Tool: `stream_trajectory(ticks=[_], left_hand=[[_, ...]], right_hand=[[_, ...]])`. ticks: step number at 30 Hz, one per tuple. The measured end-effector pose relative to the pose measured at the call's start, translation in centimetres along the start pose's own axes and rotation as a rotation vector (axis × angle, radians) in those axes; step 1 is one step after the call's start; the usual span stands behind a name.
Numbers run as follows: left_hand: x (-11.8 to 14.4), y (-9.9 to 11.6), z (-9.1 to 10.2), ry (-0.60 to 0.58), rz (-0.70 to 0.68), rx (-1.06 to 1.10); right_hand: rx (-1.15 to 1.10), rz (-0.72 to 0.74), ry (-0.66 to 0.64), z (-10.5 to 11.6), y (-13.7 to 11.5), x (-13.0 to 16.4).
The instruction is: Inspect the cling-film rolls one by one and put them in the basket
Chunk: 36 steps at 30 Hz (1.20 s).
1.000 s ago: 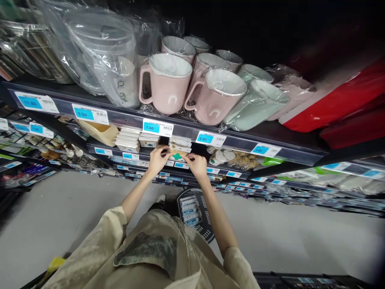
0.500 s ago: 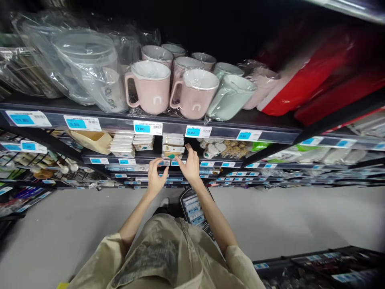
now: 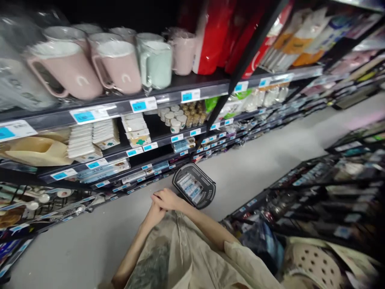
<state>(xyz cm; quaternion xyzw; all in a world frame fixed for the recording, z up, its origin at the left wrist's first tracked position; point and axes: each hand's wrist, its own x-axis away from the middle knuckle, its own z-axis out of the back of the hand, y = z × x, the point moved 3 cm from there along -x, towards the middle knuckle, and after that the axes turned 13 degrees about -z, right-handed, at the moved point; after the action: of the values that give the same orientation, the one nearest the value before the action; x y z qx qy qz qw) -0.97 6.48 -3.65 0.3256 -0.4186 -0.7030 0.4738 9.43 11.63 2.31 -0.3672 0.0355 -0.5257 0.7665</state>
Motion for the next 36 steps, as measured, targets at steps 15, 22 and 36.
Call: stream_trajectory(ticks=[15,22,36], left_hand=[[7.0,4.1,-4.5,-0.412,-0.011,0.03],[9.3,2.8,-4.0,-0.481,-0.011,-0.062],[7.4,-1.5,-0.2,-0.641,-0.015,-0.254]], right_hand=[[-0.487,-0.241,0.021,-6.1,2.7,10.2],[-0.708,-0.301,-0.081,-9.6,2.6,10.3],[-1.11,-0.429,-0.193,-12.1,2.1,5.0]])
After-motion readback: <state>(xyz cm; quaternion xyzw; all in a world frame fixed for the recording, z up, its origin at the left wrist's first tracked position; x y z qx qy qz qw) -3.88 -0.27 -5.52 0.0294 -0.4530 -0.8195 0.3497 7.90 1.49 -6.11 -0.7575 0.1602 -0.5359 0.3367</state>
